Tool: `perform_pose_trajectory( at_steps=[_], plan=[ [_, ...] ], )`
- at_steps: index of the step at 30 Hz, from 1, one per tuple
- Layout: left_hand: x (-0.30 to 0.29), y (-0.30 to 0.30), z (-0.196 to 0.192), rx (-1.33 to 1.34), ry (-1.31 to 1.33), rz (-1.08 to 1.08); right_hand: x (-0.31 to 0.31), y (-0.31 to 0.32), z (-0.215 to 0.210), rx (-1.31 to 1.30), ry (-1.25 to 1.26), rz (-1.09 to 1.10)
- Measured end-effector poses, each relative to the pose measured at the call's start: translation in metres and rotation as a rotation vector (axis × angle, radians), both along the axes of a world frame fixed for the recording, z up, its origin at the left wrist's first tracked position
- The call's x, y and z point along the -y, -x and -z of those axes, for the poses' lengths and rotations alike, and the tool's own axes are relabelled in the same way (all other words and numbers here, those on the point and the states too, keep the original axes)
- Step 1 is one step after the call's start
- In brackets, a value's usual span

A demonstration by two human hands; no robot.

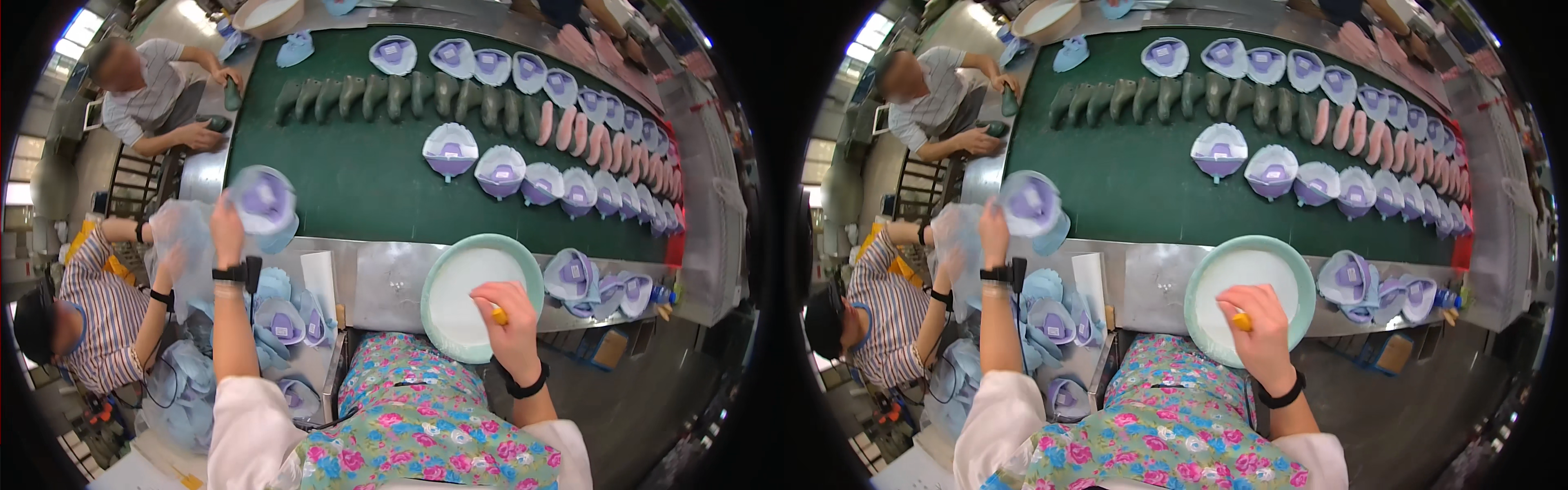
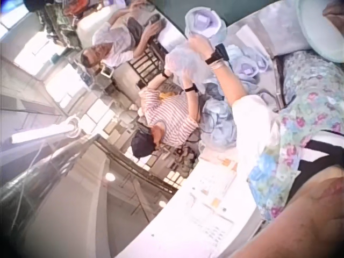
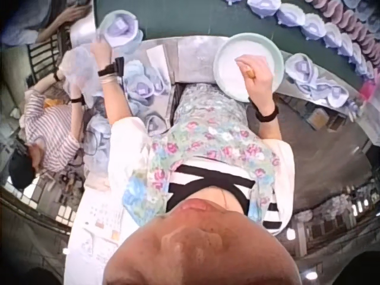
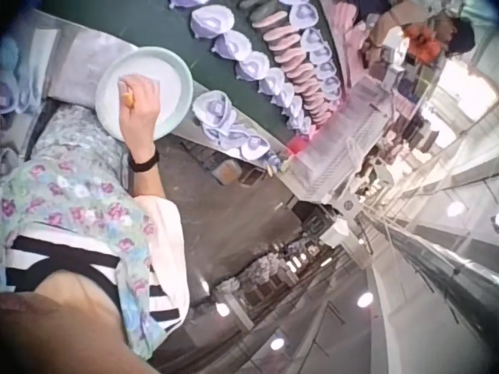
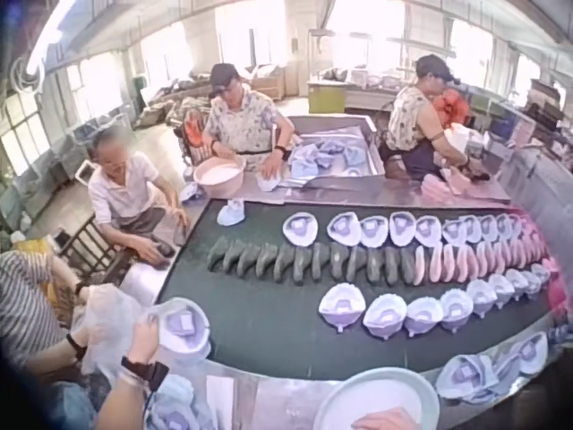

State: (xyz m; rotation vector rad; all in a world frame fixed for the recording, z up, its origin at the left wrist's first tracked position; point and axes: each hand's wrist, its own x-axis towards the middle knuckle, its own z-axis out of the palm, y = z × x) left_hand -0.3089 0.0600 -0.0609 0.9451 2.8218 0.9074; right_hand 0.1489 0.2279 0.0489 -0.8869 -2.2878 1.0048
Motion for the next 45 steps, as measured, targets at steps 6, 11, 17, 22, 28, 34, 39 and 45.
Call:
perform_pose_trajectory(
  at_steps=[6, 11, 17, 22, 28, 34, 39, 45],
  plan=[
    [-0.068, -0.17, -0.084, 1.061, -0.007, 0.662, 0.018, 0.031, -0.013, 0.152, -0.329, -0.354],
    [-0.079, -0.173, -0.07, 1.796, -0.025, 0.493, 0.03, 0.006, -0.012, 0.214, -0.288, -0.465],
    [-0.046, -0.235, -0.058, 1.276, -0.339, 0.947, 0.027, -0.01, -0.019, -0.026, 0.067, -0.208],
    [-0.019, -0.292, -0.057, 0.933, -0.355, 0.845, 0.038, -0.014, -0.024, 0.044, 0.481, -0.324],
    [0.03, -0.289, -0.05, 1.223, -0.117, 0.717, 0.008, -0.067, 0.022, -0.032, 0.072, 0.162],
    [0.042, -0.263, -0.051, 1.62, 0.298, 0.889, 0.019, -0.111, 0.112, 0.171, 0.536, 0.619],
    [0.055, -0.259, -0.007, 1.835, 0.137, 0.467, 0.035, -0.106, 0.169, 0.205, 0.336, 0.476],
    [0.022, -0.294, 0.041, 1.975, -0.108, 0.277, 0.034, -0.108, 0.133, 0.065, 0.299, 0.551]
  ],
)
